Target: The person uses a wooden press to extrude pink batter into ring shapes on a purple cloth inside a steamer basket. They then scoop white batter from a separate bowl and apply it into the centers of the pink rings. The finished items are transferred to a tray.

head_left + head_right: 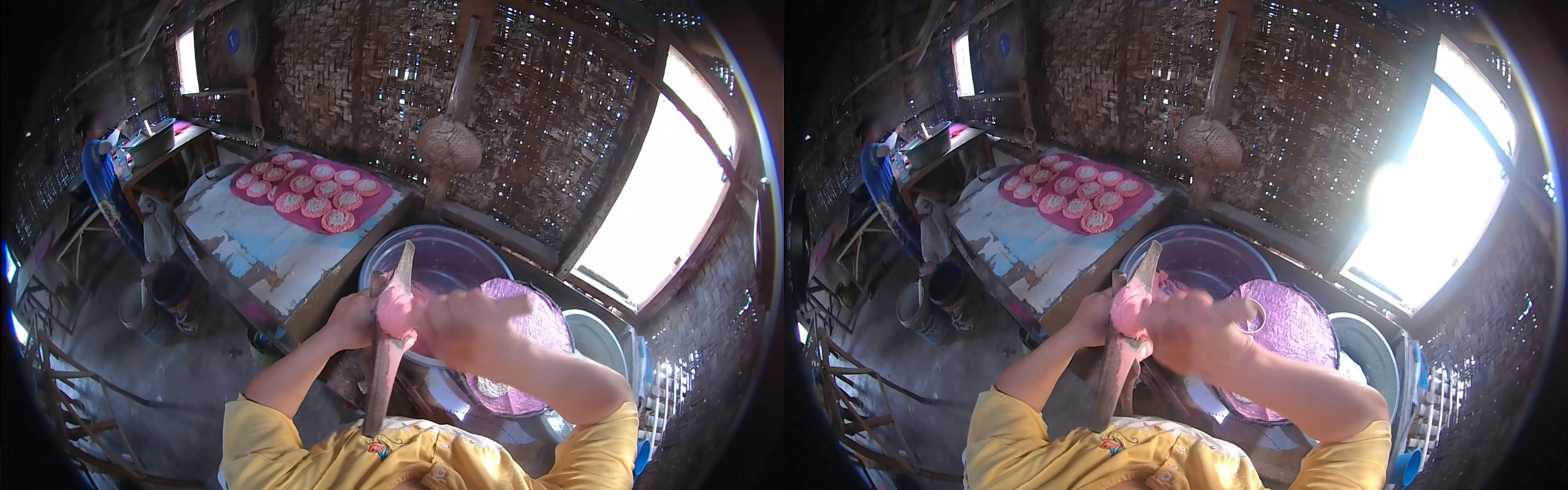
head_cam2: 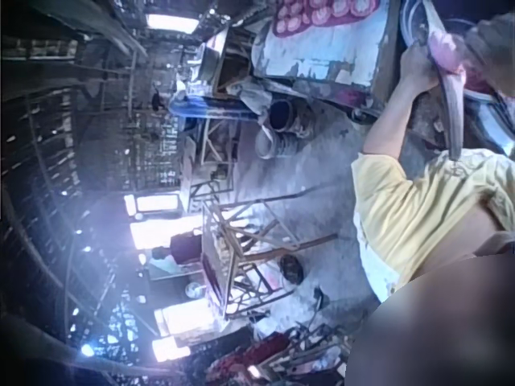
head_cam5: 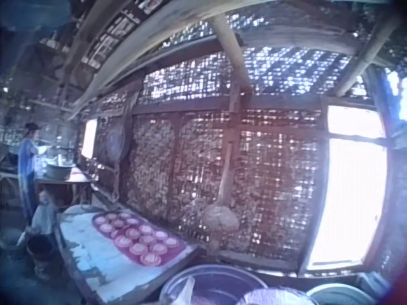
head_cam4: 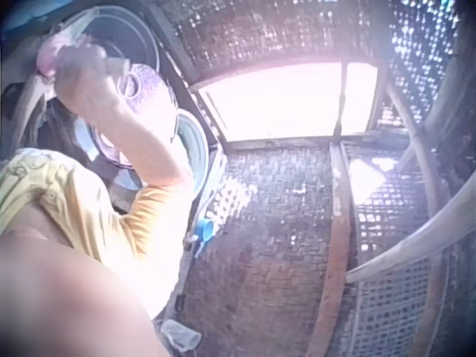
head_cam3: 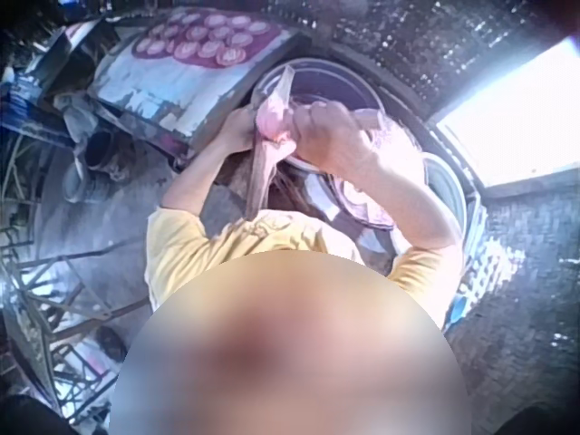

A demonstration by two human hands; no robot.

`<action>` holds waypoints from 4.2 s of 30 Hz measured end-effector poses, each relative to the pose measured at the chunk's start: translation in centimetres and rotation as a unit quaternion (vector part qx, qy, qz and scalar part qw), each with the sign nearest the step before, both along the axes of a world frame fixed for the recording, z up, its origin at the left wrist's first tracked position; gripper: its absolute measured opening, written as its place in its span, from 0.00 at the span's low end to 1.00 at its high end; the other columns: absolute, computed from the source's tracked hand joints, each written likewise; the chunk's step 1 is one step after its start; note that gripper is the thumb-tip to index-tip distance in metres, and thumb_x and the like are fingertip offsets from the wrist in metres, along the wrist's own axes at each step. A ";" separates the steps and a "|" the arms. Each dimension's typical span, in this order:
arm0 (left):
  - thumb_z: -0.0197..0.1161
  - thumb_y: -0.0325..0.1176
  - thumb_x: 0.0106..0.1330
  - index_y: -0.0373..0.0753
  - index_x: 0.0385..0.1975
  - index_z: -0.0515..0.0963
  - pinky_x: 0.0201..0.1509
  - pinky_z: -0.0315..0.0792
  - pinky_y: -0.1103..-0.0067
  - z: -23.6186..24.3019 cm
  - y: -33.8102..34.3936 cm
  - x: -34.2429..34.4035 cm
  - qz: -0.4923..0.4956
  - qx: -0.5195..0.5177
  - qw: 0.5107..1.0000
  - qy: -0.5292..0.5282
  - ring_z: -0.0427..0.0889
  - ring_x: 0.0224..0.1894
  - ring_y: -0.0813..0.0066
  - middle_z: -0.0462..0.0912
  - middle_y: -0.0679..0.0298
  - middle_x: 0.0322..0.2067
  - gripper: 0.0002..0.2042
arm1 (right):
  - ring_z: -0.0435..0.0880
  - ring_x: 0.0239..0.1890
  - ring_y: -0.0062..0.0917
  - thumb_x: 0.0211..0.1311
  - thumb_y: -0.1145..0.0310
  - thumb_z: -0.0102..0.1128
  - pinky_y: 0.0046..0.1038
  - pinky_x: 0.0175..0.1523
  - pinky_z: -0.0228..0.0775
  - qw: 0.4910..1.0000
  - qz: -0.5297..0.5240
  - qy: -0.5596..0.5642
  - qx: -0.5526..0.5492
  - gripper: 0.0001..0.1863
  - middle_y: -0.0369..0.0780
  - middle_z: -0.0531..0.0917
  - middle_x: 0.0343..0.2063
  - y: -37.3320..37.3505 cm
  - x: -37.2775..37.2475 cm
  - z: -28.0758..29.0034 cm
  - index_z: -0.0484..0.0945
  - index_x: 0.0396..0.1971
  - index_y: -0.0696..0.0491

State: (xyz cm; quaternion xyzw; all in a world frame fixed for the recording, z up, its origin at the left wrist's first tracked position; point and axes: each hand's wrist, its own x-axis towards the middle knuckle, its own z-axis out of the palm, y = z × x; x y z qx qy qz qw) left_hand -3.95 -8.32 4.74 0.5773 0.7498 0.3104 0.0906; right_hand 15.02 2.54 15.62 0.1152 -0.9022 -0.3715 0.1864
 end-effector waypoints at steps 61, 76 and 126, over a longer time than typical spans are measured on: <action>0.66 0.45 0.48 0.39 0.42 0.77 0.48 0.72 0.71 -2.8 4.5 -2.7 0.047 0.272 0.950 -0.149 0.80 0.44 0.55 0.81 0.51 0.40 0.23 | 0.78 0.19 0.29 0.46 0.68 0.67 0.25 0.26 0.69 0.836 -0.058 0.330 -0.434 0.14 0.38 0.77 0.18 4.4 -1.5 -8.1 0.81 0.35 0.54; 0.71 0.33 0.48 0.35 0.46 0.75 0.46 0.71 0.77 -5.3 4.0 -5.6 0.058 0.242 0.910 -0.331 0.77 0.41 0.76 0.80 0.62 0.40 0.24 | 0.80 0.22 0.32 0.46 0.69 0.63 0.30 0.28 0.72 0.848 -0.045 0.263 -0.459 0.15 0.39 0.79 0.22 5.3 -2.1 -7.4 0.80 0.37 0.52; 0.66 0.48 0.47 0.48 0.40 0.77 0.40 0.74 0.68 1.0 6.7 5.2 -0.207 0.086 0.973 0.061 0.81 0.39 0.58 0.81 0.61 0.35 0.20 | 0.80 0.40 0.50 0.36 0.65 0.75 0.37 0.32 0.79 0.827 -0.002 0.100 -0.553 0.45 0.56 0.63 0.53 2.7 8.8 -4.2 0.63 0.60 0.40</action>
